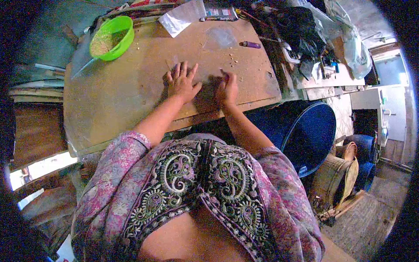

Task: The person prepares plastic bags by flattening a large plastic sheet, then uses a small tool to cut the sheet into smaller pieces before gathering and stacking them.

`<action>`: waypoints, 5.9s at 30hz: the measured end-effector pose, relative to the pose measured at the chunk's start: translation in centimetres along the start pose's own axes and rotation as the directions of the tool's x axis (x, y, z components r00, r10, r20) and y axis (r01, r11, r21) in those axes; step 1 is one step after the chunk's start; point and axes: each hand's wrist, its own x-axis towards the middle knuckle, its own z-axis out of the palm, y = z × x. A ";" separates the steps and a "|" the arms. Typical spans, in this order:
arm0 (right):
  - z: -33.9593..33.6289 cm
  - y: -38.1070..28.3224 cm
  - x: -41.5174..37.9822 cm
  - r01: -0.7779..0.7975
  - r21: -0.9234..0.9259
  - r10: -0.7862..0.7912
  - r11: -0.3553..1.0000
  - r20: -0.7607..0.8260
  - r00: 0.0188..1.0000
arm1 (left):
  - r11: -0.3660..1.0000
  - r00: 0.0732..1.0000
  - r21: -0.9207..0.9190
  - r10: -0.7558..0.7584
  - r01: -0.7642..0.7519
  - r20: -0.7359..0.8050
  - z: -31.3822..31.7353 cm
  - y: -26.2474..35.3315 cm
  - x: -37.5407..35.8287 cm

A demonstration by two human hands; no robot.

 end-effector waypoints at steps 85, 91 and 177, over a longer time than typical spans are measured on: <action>-1.1 1.3 0.0 0.027 -0.339 -0.010 0.940 0.051 0.999 | 0.980 0.998 0.190 -0.052 0.055 -0.021 -8.5 -25.0 -13.9; -0.6 2.8 0.1 0.040 -0.278 -0.036 0.960 0.022 0.999 | 0.981 0.999 0.189 -0.038 0.031 0.033 -9.1 -24.9 -13.6; 17.8 -19.6 -9.4 0.590 0.213 -0.537 0.779 0.712 0.452 | 0.972 0.987 0.189 -0.153 0.142 0.045 -9.9 -24.5 -13.7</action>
